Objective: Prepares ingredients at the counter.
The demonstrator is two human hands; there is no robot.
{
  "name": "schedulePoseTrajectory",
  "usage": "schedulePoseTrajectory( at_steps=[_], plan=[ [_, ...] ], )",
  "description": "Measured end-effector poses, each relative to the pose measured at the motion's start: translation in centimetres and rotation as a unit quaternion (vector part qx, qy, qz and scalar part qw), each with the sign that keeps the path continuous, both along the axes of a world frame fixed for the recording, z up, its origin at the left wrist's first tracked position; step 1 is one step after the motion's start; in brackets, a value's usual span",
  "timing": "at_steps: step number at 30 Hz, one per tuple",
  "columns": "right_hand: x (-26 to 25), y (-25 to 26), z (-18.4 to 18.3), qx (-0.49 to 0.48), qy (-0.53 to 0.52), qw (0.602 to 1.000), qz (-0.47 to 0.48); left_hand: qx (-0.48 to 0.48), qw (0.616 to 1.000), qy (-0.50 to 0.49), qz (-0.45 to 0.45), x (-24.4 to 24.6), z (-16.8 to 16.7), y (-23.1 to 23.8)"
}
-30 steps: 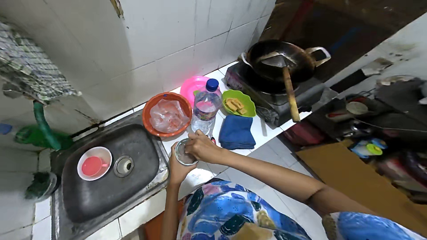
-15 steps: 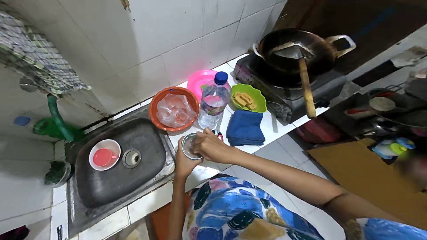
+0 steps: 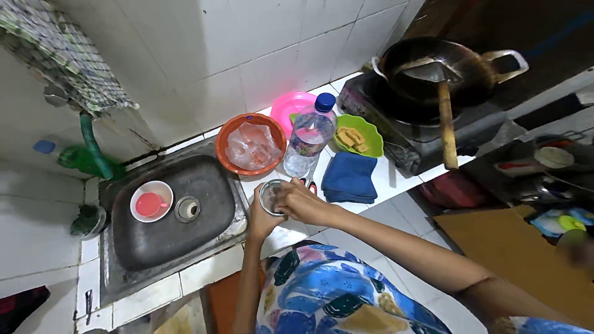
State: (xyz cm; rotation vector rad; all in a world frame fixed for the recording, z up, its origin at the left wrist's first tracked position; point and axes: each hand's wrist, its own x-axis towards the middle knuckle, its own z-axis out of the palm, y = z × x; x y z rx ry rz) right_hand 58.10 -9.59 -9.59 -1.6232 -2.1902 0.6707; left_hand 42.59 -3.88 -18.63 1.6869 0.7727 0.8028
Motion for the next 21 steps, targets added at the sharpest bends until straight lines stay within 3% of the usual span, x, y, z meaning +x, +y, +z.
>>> schedulePoseTrajectory(
  at_steps=[4, 8, 11, 18, 21],
  plan=[
    [1.2, 1.7, 0.2, 0.011, 0.026, 0.999, -0.017, 0.007, 1.000, -0.023, -0.006, 0.1, -0.3, 0.0],
    [2.2, 2.3, -0.1, 0.165, -0.041, 0.985, -0.017, 0.014, 1.000, -0.009, 0.002, 0.2, -0.3, 0.1],
    [2.2, 1.9, 0.2, 0.222, -0.098, 0.970, -0.002, 0.009, 1.000, -0.002, 0.002, 0.1, -0.3, 0.1],
    [1.8, 1.3, -1.2, 0.157, -0.053, 0.986, 0.004, -0.010, 1.000, -0.029, -0.004, 0.3, -0.2, 0.1],
    [2.2, 1.7, -0.9, 0.196, -0.059, 0.978, -0.041, -0.008, 1.000, -0.028, -0.006, 0.1, -0.3, 0.1]
  ],
)
